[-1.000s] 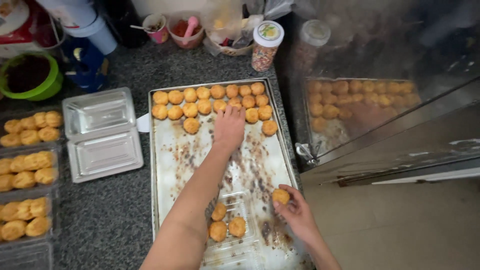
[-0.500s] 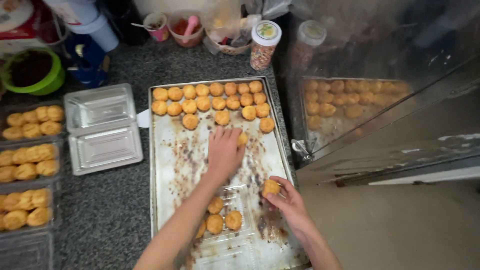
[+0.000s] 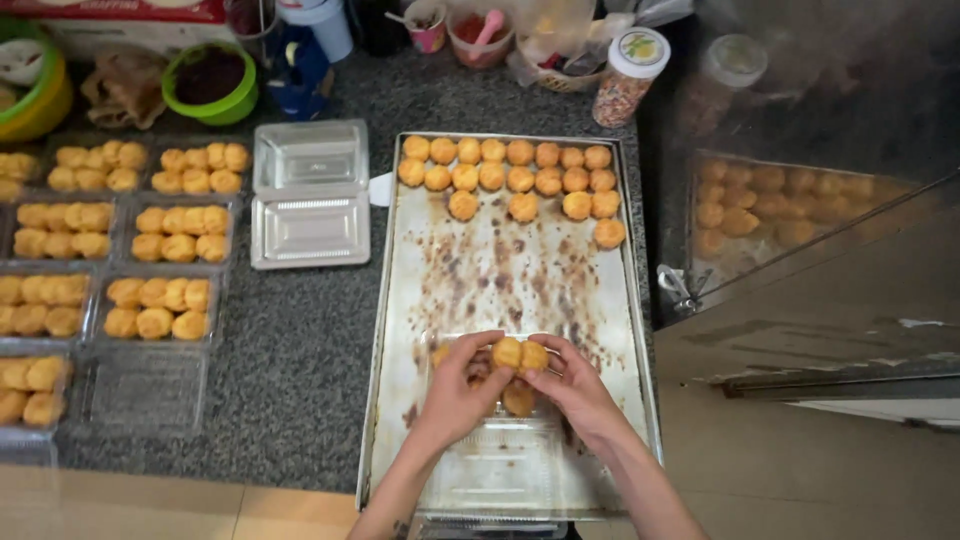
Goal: Packing small round pastries from a metal tray into clear plastic containers at a bakery counter.
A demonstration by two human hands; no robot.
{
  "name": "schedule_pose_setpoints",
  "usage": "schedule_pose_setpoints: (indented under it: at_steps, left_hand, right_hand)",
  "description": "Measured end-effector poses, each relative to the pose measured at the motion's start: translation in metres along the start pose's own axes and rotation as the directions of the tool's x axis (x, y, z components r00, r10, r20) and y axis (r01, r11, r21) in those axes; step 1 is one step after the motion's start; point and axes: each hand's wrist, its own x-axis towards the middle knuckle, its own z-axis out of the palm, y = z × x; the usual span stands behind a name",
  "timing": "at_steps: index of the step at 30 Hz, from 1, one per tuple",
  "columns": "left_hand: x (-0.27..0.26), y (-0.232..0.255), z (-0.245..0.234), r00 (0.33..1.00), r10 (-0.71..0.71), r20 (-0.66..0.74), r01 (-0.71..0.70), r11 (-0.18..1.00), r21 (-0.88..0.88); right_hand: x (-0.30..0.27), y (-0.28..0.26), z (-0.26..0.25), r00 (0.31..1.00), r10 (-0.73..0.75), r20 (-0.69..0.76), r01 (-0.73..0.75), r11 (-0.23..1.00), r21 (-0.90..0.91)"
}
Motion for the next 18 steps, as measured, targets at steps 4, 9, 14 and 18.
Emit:
schedule_pose_setpoints:
  at_steps: [4,9,14,18]
  left_hand:
    - [-0.008,-0.001,-0.009,0.991,0.133,0.014,-0.133,0.991,0.001]
    - [0.0,0.003,-0.013,0.998,0.032,0.048,-0.034,0.998,0.046]
    - [0.01,0.003,-0.003,0.999,-0.003,0.033,-0.001,0.994,0.109]
    - [0.014,0.005,0.0,0.998,-0.026,0.051,0.028,0.999,-0.04]
  right_hand:
    - [-0.01,-0.009,0.008,0.999,0.049,0.017,-0.048,0.998,-0.046]
    - [-0.009,-0.003,-0.001,0.998,-0.063,0.018,0.065,0.986,-0.152]
    - [-0.009,-0.002,-0.011,0.998,-0.064,-0.024,0.06,0.99,-0.126]
    - [-0.015,-0.005,-0.01,0.996,-0.082,-0.038,0.079,0.994,-0.078]
